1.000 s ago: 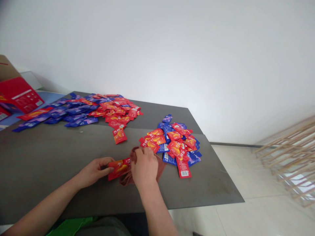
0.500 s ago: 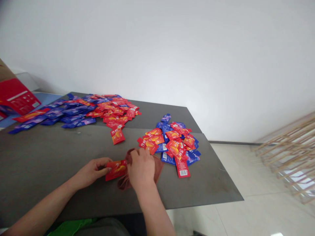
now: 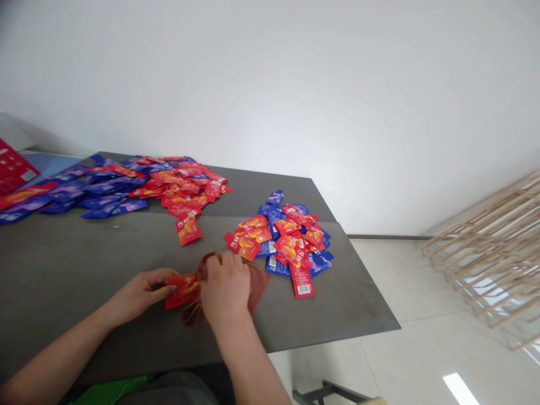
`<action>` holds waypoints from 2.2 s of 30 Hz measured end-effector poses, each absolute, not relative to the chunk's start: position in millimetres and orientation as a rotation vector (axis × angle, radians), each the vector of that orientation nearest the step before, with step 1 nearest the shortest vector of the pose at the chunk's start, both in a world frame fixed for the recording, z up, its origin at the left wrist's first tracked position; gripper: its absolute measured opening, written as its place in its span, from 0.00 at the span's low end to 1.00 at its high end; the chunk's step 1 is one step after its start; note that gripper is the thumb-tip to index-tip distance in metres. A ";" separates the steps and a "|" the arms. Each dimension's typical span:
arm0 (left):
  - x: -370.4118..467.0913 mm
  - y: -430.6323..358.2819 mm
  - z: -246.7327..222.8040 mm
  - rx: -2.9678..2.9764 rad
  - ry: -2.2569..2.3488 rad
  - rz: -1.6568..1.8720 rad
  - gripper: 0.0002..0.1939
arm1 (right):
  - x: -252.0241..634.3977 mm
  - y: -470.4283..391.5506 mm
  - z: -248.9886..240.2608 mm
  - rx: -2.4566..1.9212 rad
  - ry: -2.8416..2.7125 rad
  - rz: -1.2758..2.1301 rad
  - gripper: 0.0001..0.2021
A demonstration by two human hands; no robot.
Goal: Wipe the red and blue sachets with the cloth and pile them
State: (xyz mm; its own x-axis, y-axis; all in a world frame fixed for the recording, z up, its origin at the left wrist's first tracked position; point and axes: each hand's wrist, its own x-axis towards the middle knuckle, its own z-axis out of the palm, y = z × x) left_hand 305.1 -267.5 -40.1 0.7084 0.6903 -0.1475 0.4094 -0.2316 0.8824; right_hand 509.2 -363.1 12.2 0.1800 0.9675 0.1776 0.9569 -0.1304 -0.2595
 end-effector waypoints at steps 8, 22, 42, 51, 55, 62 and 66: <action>306.0 -268.3 -40.4 1.967 0.876 0.351 0.15 | 496.6 -356.3 -17.2 -2.109 -1.905 0.146 0.05; 305.5 -268.0 -41.8 1.948 0.863 0.348 0.15 | 496.0 -365.8 -13.5 -2.032 -1.925 0.143 0.05; 305.4 -266.8 -42.1 1.974 0.882 0.359 0.17 | 541.9 -361.9 -17.1 -2.367 -1.714 0.104 0.05; 306.1 -267.1 -43.2 1.937 0.860 0.357 0.14 | 486.2 -368.3 -5.5 -1.970 -1.907 0.150 0.06; 310.3 -271.5 -35.9 1.992 0.885 0.375 0.17 | 514.6 -366.6 -18.8 -2.225 -1.843 0.135 0.07; 308.1 -268.8 -39.4 1.948 0.894 0.352 0.17 | 523.6 -373.8 2.3 -2.182 -1.746 0.028 0.05; 309.2 -270.9 -38.2 1.926 0.859 0.360 0.14 | 476.9 -370.5 -2.4 -1.969 -1.898 0.097 0.07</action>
State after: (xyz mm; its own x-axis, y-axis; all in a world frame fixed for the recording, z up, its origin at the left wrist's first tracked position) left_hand 309.2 -270.9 -38.2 0.7086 0.6978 -0.1051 0.4142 -0.2908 0.8625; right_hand 476.9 -370.5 -2.4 0.0745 0.9717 0.2242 0.9438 0.0039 -0.3304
